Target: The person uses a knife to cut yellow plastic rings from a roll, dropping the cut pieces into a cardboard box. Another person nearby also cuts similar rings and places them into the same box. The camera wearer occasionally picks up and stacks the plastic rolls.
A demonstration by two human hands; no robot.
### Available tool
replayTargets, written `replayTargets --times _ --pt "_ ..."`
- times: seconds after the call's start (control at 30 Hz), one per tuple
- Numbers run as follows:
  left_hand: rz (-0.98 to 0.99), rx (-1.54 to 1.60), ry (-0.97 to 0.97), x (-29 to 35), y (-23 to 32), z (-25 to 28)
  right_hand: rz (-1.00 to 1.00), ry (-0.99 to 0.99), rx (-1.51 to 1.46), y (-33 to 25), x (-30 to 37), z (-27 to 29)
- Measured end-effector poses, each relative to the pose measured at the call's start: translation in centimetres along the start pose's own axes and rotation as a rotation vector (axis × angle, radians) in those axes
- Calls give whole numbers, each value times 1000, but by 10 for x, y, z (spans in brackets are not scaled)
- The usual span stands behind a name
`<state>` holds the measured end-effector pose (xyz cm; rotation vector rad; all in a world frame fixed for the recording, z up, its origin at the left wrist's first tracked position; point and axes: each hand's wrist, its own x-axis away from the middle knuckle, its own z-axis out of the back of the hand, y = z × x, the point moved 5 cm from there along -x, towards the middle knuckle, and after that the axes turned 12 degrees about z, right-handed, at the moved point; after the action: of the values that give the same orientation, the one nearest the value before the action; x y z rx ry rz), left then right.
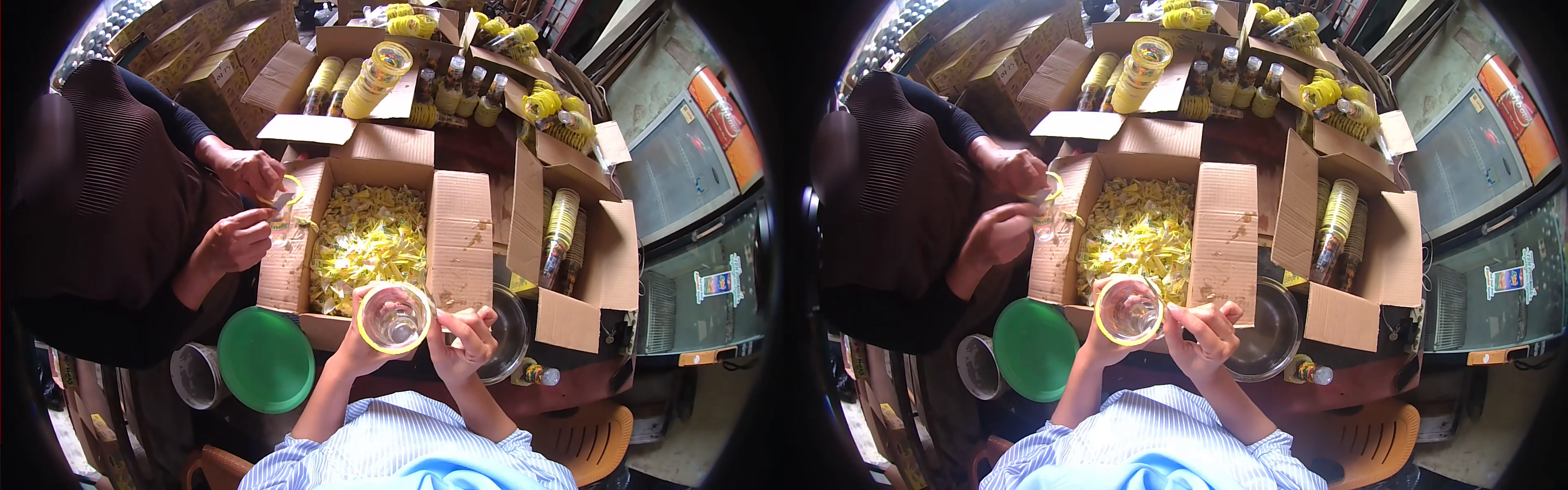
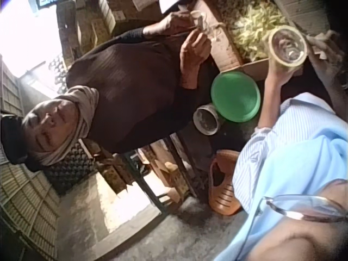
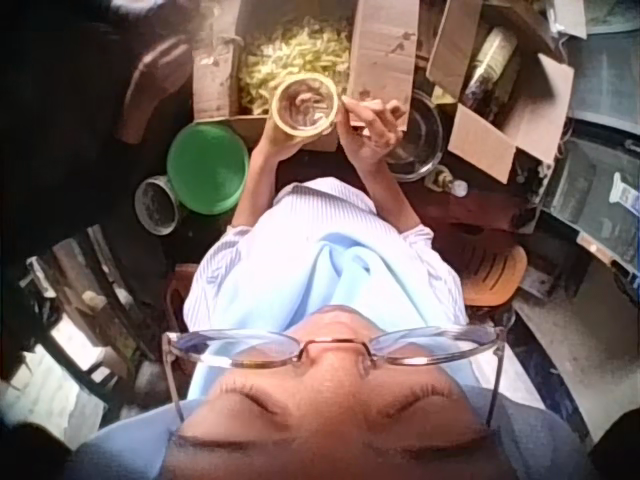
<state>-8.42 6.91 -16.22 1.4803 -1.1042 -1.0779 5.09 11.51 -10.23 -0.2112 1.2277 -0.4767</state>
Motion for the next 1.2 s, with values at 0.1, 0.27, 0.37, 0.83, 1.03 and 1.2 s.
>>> replayTargets --times 0.1,0.27,0.37,0.83,1.03,1.2 --pt "6 -62 -59 0 -6 1 25 -15 23 2 -3 -3" --pt "13 -75 -61 0 -11 4 28 -17 30 6 -3 -3" --pt "17 -169 -47 0 -7 4 45 -26 39 5 0 1" --pt "75 -106 -115 -5 -7 1 -40 -92 28 21 -2 -7" --pt "59 67 -27 -7 -8 11 1 -19 32 7 4 1" --pt "33 -33 -30 -4 -6 13 77 -64 71 0 5 -3"
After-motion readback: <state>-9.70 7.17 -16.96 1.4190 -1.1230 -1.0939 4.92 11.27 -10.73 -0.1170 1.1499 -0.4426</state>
